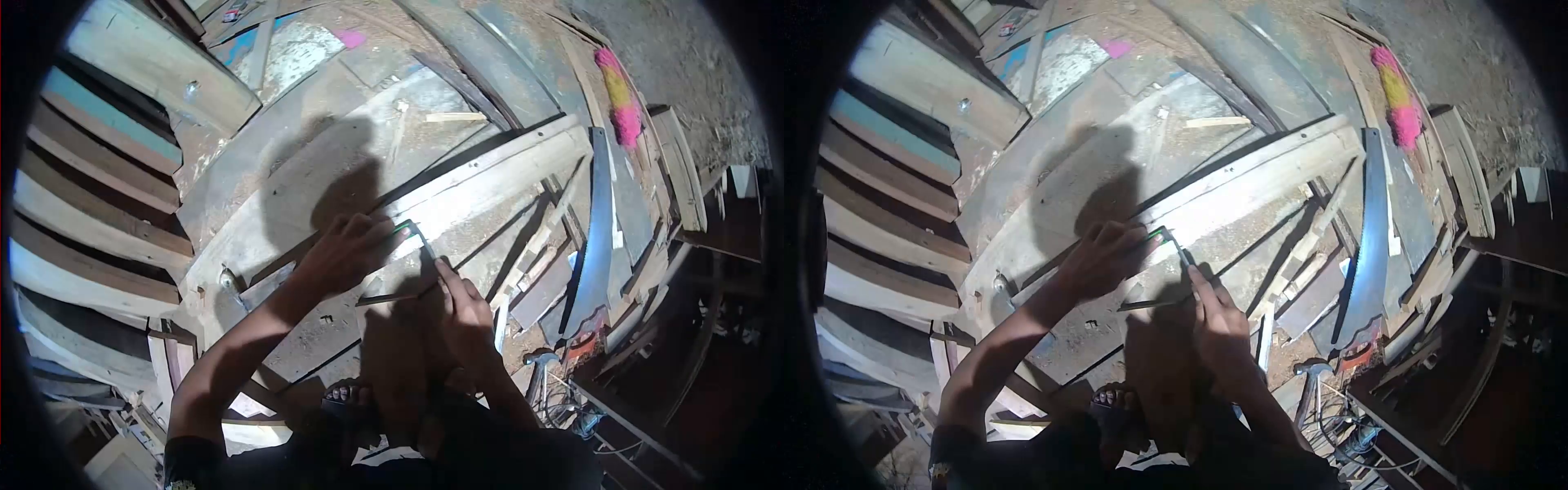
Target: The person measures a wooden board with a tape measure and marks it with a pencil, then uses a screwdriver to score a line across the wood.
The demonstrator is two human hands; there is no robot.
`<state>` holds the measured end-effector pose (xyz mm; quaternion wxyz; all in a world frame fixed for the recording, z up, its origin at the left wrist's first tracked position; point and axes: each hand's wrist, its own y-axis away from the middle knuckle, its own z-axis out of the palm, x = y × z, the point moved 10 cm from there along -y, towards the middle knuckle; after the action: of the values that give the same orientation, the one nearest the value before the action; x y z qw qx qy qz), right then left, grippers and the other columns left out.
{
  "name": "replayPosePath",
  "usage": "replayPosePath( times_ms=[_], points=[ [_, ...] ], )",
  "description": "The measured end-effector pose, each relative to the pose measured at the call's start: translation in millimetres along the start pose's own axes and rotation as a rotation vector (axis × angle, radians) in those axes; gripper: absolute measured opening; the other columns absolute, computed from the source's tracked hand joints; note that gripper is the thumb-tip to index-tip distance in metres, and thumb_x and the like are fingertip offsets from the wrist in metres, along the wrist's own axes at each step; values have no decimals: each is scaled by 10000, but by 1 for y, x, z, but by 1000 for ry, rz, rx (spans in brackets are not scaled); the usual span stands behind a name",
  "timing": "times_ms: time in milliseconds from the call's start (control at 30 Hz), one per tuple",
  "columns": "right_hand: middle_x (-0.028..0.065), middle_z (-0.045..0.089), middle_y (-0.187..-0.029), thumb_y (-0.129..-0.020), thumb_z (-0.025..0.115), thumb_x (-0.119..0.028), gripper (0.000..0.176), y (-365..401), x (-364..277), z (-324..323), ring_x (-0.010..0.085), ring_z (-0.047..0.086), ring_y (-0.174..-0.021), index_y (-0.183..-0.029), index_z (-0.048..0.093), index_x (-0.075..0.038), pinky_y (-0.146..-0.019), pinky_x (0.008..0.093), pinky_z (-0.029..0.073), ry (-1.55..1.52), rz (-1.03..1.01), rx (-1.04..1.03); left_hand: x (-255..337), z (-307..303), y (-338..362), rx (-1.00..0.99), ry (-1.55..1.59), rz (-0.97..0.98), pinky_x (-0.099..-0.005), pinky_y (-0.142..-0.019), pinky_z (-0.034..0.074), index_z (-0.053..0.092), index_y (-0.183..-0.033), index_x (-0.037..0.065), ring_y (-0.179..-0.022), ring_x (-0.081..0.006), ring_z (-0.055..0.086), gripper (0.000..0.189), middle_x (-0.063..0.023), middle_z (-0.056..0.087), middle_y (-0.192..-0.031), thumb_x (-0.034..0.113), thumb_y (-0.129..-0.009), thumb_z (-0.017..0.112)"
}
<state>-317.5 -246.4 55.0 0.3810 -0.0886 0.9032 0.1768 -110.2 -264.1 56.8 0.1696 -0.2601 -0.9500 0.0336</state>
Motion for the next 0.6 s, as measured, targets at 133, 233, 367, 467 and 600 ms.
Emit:
replayPosePath(
  times_ms=[133, 233, 367, 467, 600],
  points=[
    [255, 779, -1234, -1162, 597, -123, 478, -5, -2, -2, 494, 776, -1095, -1632, 631, -209, -896, 538, 638, 133, 37, -24, -2, 10, 3, -32, -36, -6, -464, -1082, 496, 645, -1578, 187, -1262, -245, 582, 528, -36, 616, -1414, 252, -1057, 698],
    [264, 773, -1243, -1172, 590, -126, 449, 9, 12, 2, 486, 770, -1118, -1614, 645, -184, -934, 531, 627, 37, -68, 88, -1, 2, 1, 70, -27, 20, -438, -1036, 498, 695, -1524, 183, -1197, -251, 593, 487, -17, 610, -1369, 265, -1045, 733],
    [251, 773, -1270, -1156, 592, -114, 483, -4, 9, 8, 469, 777, -1131, -1629, 632, -207, -938, 540, 634, 24, -101, 72, 5, 0, 1, 41, -150, 26, -439, -1034, 497, 675, -1568, 203, -1193, -246, 590, 531, -26, 606, -1384, 215, -1037, 684],
    [237, 768, -1234, -1150, 603, -131, 504, -10, 3, 6, 480, 780, -1061, -1639, 621, -249, -884, 563, 633, 64, -115, 81, 0, 6, 3, 27, -68, 21, -454, -1040, 495, 661, -1592, 202, -1190, -245, 588, 558, -37, 604, -1400, 208, -1034, 667],
    [230, 766, -1208, -1157, 607, -159, 476, -3, 6, 5, 506, 769, -1012, -1618, 638, -275, -854, 573, 631, 107, -40, 48, 0, 7, 4, 8, -99, 7, -474, -1084, 488, 623, -1626, 202, -1246, -260, 595, 578, -62, 622, -1394, 198, -1048, 647]
  ],
)
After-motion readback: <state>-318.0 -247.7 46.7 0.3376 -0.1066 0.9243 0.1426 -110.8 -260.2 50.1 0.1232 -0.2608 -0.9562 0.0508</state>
